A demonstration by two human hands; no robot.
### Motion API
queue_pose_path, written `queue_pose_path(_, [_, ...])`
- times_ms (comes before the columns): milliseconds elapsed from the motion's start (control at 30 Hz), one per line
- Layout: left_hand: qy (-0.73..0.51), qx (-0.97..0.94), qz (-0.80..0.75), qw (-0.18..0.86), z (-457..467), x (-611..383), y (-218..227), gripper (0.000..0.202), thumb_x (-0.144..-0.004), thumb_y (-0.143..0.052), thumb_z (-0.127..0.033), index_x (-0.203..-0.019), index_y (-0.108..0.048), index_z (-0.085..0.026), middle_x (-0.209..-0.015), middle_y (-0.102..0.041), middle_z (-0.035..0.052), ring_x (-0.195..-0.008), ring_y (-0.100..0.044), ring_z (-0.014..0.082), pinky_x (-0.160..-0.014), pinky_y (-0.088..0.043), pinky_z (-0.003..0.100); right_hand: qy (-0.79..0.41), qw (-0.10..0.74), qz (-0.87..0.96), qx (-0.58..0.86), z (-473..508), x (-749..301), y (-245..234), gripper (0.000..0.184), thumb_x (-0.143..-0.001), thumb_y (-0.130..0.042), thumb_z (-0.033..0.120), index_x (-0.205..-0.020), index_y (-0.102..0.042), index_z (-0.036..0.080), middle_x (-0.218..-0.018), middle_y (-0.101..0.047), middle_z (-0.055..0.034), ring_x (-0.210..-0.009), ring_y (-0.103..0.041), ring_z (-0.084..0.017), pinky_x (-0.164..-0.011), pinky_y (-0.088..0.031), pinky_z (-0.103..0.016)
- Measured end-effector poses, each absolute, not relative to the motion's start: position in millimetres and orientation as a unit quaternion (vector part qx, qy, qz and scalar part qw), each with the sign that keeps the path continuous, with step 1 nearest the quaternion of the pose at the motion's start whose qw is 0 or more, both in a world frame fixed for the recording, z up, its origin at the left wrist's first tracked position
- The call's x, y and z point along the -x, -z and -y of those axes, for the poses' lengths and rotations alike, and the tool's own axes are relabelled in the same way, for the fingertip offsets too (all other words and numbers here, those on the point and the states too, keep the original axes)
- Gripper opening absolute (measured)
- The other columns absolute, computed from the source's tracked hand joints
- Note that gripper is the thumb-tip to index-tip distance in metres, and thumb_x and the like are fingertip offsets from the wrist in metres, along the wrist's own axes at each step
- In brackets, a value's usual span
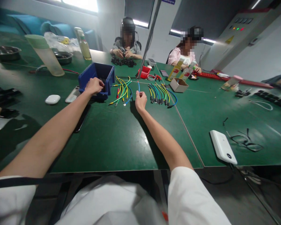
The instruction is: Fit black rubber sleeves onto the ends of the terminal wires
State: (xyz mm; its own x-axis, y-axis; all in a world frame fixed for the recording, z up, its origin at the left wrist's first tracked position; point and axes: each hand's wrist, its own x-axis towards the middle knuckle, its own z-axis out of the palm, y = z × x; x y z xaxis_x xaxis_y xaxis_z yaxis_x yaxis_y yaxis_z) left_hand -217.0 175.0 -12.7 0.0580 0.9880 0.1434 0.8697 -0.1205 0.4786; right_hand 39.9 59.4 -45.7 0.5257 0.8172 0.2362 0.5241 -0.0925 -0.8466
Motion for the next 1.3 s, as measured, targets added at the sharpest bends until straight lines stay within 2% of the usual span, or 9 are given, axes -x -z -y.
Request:
queue_pose_path(167, [-0.221,-0.715,-0.651,0.126,-176.9,217.0,14.4,0.029,-0.070,-0.070,-0.021,-0.098,-0.074,-0.025,-0.103,-0.070,0.0068,-0.100,-0.063,0.0293,-0.089,-0.051,0.040,-0.233,0.511,0.436,0.703,-35.8,-41.4,38.8,0.037,-0.090,-0.045,0.057,-0.097,-0.051,0.021,-0.081,-0.060,-0.0023,-0.067,-0.057,-0.015,-0.057,-0.045,-0.023])
queue_pose_path(367, [-0.224,-0.724,-0.639,0.134,-179.8,217.9,17.4,0.036,-0.068,-0.069,-0.022,-0.104,-0.072,-0.022,-0.110,-0.069,0.0076,-0.105,-0.061,0.0292,-0.096,-0.046,0.039,-0.290,0.603,0.402,0.625,-20.4,-43.1,44.0,0.039,-0.083,-0.053,0.062,-0.090,-0.041,0.026,-0.065,-0.047,0.0075,-0.044,-0.043,-0.008,-0.042,-0.038,-0.021])
queue_pose_path(467, [-0.225,-0.726,-0.635,0.138,-179.6,218.3,17.9,0.039,-0.069,-0.068,-0.024,-0.107,-0.070,-0.021,-0.111,-0.068,0.0087,-0.108,-0.059,0.0286,-0.100,-0.043,0.037,-0.338,0.634,0.390,0.576,-10.9,-40.1,47.2,0.039,-0.081,-0.058,0.060,-0.090,-0.039,0.026,-0.063,-0.047,0.0093,-0.041,-0.043,-0.007,-0.041,-0.039,-0.020])
queue_pose_path(633, [-0.222,-0.724,-0.639,0.132,-179.3,218.0,17.4,0.036,-0.071,-0.068,-0.026,-0.107,-0.070,-0.020,-0.110,-0.067,0.0090,-0.108,-0.059,0.0300,-0.101,-0.043,0.039,-0.418,0.649,0.368,0.519,8.6,-29.2,54.3,0.039,-0.079,-0.064,0.053,-0.096,-0.038,0.028,-0.064,-0.051,0.0102,-0.045,-0.052,-0.007,-0.043,-0.042,-0.019])
queue_pose_path(767, [-0.227,-0.727,-0.636,0.125,-179.7,218.2,17.6,0.033,-0.074,-0.068,-0.027,-0.106,-0.071,-0.021,-0.110,-0.068,0.0079,-0.107,-0.059,0.0305,-0.100,-0.043,0.041,-0.408,0.642,0.403,0.509,20.1,-20.8,61.2,0.036,-0.080,-0.063,0.049,-0.097,-0.038,0.029,-0.066,-0.052,0.0104,-0.045,-0.053,-0.007,-0.044,-0.044,-0.019])
queue_pose_path(1033, [-0.232,-0.729,-0.634,0.115,-179.8,218.0,20.1,0.030,-0.077,-0.066,-0.029,-0.105,-0.071,-0.020,-0.107,-0.070,0.0065,-0.106,-0.059,0.0289,-0.095,-0.045,0.038,-0.389,0.628,0.453,0.499,25.8,-18.9,63.2,0.034,-0.081,-0.064,0.048,-0.093,-0.038,0.028,-0.069,-0.055,0.0081,-0.046,-0.055,-0.008,-0.044,-0.045,-0.020])
queue_pose_path(1300, [-0.321,-0.734,-0.590,0.099,-177.9,217.6,22.0,0.029,-0.076,-0.066,-0.030,-0.102,-0.072,-0.020,-0.100,-0.071,0.0083,-0.096,-0.062,0.0276,-0.088,-0.045,0.040,-0.405,0.615,0.478,0.478,20.5,-22.9,70.4,0.034,-0.084,-0.061,0.049,-0.094,-0.038,0.027,-0.074,-0.057,0.0060,-0.050,-0.059,-0.009,-0.045,-0.047,-0.022])
